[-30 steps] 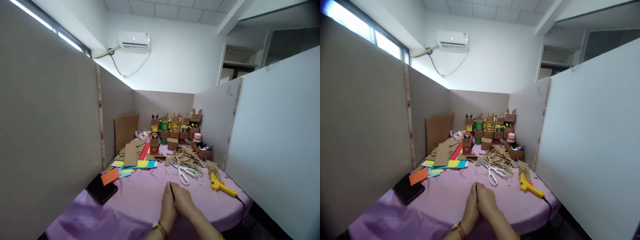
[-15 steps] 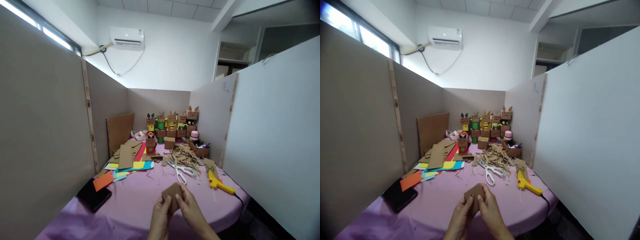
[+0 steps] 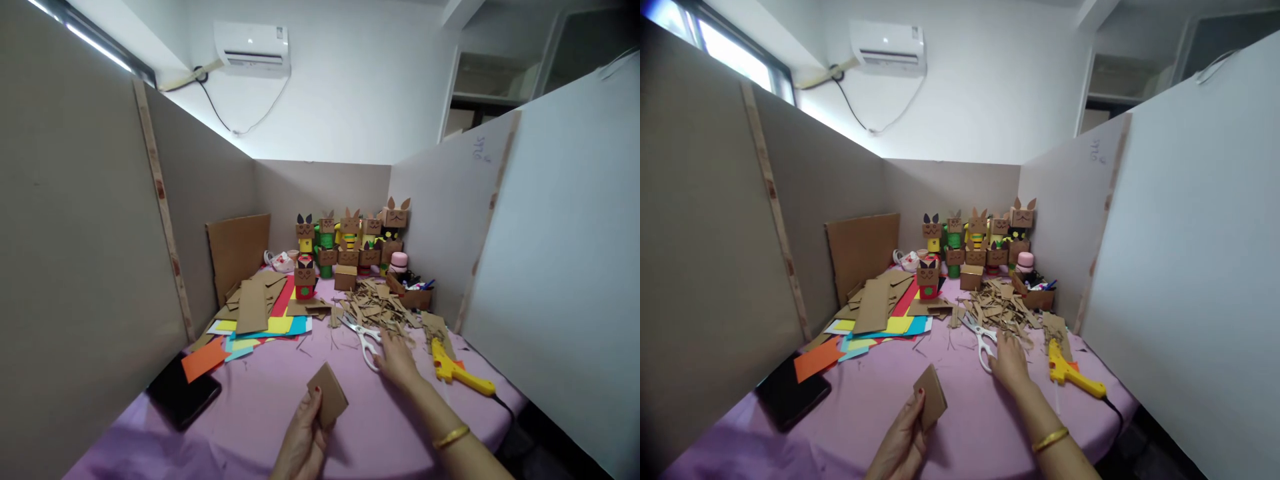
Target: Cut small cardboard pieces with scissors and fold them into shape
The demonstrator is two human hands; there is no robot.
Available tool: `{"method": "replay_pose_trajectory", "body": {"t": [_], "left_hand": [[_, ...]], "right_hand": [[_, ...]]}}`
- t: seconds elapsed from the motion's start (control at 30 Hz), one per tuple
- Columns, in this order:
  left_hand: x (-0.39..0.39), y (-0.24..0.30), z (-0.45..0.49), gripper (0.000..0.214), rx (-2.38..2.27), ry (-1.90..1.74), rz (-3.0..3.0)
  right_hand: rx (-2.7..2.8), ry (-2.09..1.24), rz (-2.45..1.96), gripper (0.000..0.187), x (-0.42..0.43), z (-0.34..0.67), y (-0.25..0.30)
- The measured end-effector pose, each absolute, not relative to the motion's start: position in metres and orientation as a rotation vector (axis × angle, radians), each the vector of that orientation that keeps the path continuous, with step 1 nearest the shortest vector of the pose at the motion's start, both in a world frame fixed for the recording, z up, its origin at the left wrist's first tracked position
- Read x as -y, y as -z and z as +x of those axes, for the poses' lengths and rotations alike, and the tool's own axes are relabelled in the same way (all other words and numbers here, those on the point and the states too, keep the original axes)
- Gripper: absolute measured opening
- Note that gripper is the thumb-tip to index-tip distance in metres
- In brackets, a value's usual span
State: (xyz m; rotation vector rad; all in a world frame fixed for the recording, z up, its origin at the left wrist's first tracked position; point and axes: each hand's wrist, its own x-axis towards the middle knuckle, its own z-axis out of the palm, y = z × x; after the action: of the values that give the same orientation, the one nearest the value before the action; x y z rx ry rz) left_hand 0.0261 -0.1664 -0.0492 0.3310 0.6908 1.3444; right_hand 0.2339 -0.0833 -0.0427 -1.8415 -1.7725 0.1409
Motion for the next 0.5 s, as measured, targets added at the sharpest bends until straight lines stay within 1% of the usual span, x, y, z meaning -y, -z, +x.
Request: {"method": "replay_pose_trajectory", "body": {"t": [0.1,0.23,0.3,0.43,0.5], "left_hand": [[0.168,0.049,0.023,0.012,-0.665,-1.289,0.205],[0.168,0.051,0.016,0.024,-0.567,-1.174,0.107],[0.17,0.055,0.01,0.026,-0.488,-1.107,0.083],[0.176,0.064,0.0,0.018,-0.306,-0.97,0.024],[0.18,0.064,0.0,0.014,-0.232,-0.91,0.007]], "right_hand": [[1.814,-0.173,-1.871,0.05,0.072,0.233,0.05],[1.776,-0.264,-1.805,0.043,0.073,0.234,0.052],[1.713,-0.328,-1.734,0.04,0.079,0.238,0.05],[1.543,-0.5,-1.556,0.041,0.111,0.246,0.045],[1.431,-0.66,-1.448,0.042,0.134,0.245,0.045]]}}
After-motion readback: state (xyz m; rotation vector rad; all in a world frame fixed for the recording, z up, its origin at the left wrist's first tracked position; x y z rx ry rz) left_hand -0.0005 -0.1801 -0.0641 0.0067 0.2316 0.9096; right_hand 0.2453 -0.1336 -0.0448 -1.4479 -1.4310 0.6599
